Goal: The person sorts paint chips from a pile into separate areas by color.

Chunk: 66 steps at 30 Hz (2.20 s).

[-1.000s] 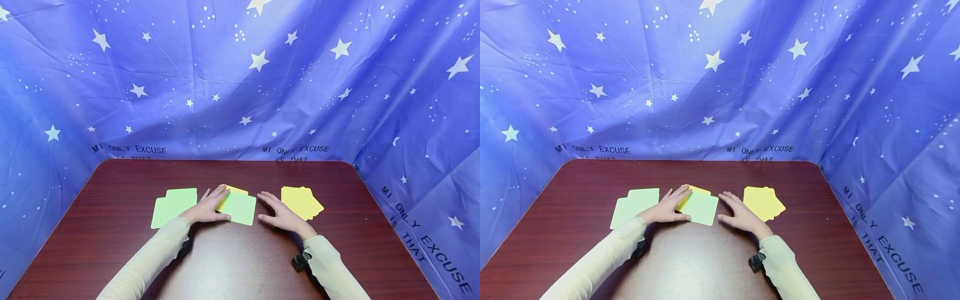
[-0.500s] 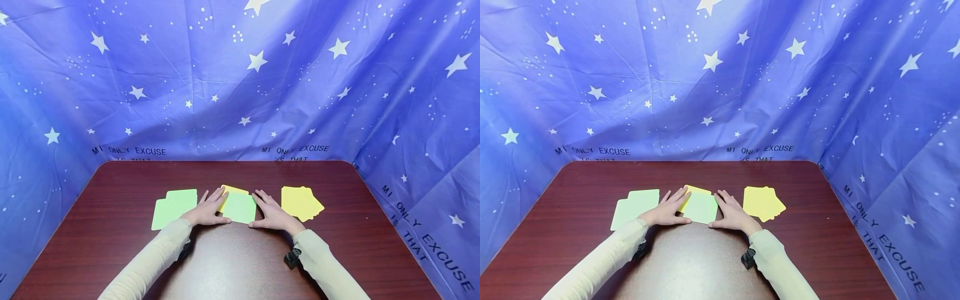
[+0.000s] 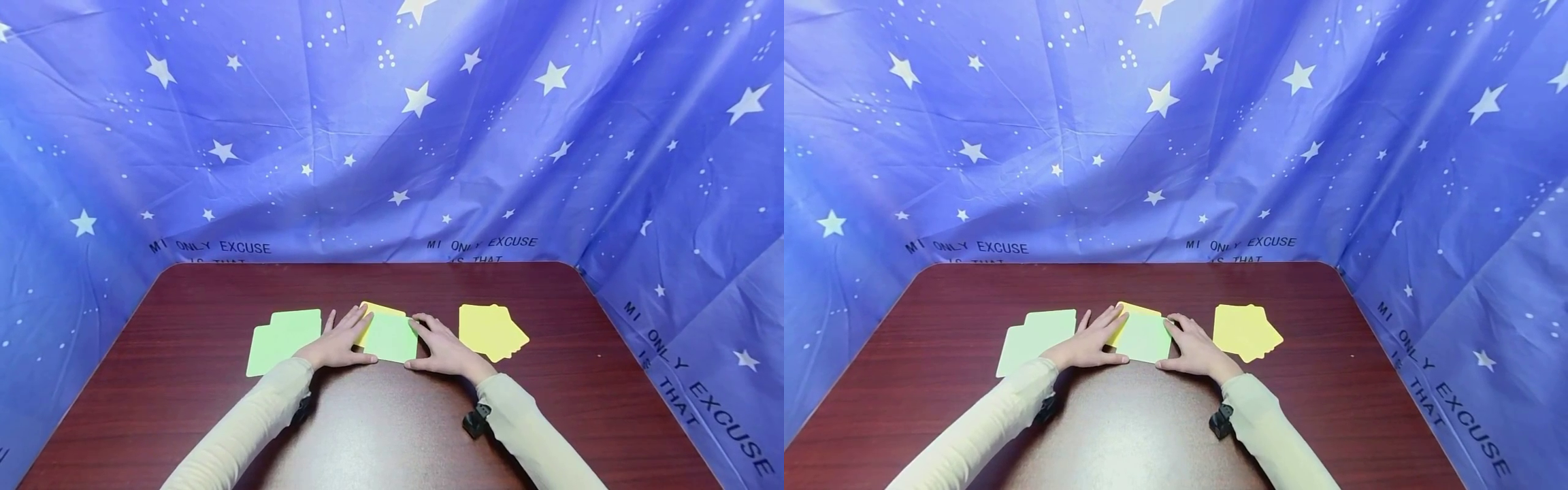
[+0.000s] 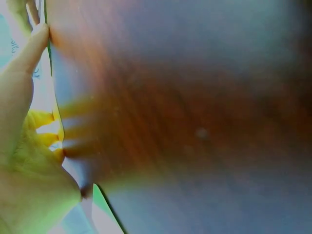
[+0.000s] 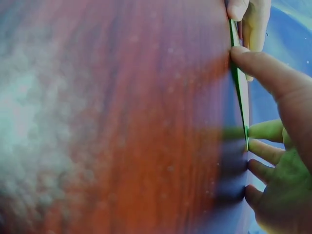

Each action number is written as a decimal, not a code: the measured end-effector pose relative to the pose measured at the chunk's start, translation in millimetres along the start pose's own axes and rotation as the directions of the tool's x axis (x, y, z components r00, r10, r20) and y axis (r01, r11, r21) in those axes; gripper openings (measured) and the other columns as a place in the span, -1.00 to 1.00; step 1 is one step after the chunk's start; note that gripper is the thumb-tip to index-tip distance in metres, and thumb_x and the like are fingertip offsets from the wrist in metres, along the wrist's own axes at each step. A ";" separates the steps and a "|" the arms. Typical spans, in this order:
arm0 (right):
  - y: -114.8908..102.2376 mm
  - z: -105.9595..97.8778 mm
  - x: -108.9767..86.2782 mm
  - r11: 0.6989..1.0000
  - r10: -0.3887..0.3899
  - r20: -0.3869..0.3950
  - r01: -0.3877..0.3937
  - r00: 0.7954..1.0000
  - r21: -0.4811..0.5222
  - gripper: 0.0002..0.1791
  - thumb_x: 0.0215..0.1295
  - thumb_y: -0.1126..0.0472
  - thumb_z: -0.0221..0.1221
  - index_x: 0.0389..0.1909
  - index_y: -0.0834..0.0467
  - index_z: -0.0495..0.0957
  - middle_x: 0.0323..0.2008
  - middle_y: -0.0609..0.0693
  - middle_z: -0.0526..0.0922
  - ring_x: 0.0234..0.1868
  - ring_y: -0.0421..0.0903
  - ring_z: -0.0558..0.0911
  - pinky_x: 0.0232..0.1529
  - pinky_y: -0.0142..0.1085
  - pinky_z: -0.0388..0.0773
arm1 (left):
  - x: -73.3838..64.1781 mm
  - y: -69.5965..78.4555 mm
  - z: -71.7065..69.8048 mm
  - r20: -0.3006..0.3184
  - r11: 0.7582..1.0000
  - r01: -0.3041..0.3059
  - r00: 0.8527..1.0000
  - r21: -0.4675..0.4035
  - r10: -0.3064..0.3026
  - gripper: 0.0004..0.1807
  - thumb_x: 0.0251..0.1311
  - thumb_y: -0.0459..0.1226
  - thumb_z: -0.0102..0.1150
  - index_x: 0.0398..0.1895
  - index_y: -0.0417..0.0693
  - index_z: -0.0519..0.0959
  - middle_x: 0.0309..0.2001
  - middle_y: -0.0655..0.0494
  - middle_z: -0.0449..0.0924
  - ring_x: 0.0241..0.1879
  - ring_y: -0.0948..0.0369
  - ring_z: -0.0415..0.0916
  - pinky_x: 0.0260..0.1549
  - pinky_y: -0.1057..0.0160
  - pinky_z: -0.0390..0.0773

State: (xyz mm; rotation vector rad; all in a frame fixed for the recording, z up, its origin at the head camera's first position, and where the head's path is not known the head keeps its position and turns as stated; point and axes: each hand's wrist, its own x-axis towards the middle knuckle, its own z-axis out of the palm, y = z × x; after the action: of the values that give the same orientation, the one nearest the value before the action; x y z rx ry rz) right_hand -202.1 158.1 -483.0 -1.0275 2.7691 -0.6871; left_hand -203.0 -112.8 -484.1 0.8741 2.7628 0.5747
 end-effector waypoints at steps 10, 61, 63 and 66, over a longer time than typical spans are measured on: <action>2.5 0.6 -3.1 1.000 -0.011 0.015 0.010 1.000 0.003 -0.18 0.25 -0.08 0.20 0.37 0.36 0.25 0.41 0.24 0.17 0.39 0.23 0.17 0.32 0.10 0.13 | 4.7 -0.5 0.2 0.007 1.000 0.024 1.000 -0.003 -0.024 0.09 0.13 0.26 0.15 0.52 -0.20 -0.03 0.52 -0.12 -0.18 0.48 -0.04 -0.28 0.24 -0.37 -0.42; -3.3 0.4 5.7 0.947 0.050 -0.350 0.067 0.936 0.313 -0.10 0.24 0.01 0.30 0.46 0.27 0.10 0.48 0.05 0.04 0.45 -0.04 0.08 0.35 -0.03 0.12 | -0.9 6.6 -14.5 -0.226 0.952 -0.142 0.971 -0.271 0.081 -0.05 0.38 0.00 0.05 0.54 -0.09 -0.33 0.52 0.15 -0.56 0.48 0.14 -0.28 0.30 -0.29 -0.34; -4.9 0.2 7.7 0.951 0.045 -0.341 0.064 0.939 0.301 -0.11 0.25 0.01 0.29 0.46 0.26 0.09 0.49 0.03 0.03 0.45 -0.06 0.07 0.35 -0.05 0.12 | -2.9 5.4 -14.8 -0.223 0.949 -0.134 0.972 -0.285 0.070 -0.05 0.39 0.00 0.03 0.54 -0.08 -0.33 0.52 0.16 -0.56 0.48 0.15 -0.28 0.31 -0.27 -0.35; -8.6 -0.1 11.1 0.954 0.031 -0.321 0.068 0.947 0.292 -0.10 0.28 -0.01 0.27 0.48 0.24 0.05 0.50 0.02 -0.01 0.46 -0.06 0.04 0.35 -0.04 0.11 | -5.8 1.8 -14.8 -0.217 0.947 -0.117 0.975 -0.298 0.052 -0.06 0.39 0.03 0.00 0.54 -0.05 -0.36 0.52 0.19 -0.57 0.48 0.17 -0.32 0.32 -0.24 -0.36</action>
State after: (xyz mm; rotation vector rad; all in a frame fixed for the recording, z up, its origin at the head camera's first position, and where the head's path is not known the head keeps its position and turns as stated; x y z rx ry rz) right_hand -205.5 145.3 -478.4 -0.9494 2.7862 -1.3413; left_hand -201.6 -119.4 -469.5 0.9061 2.7095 1.1389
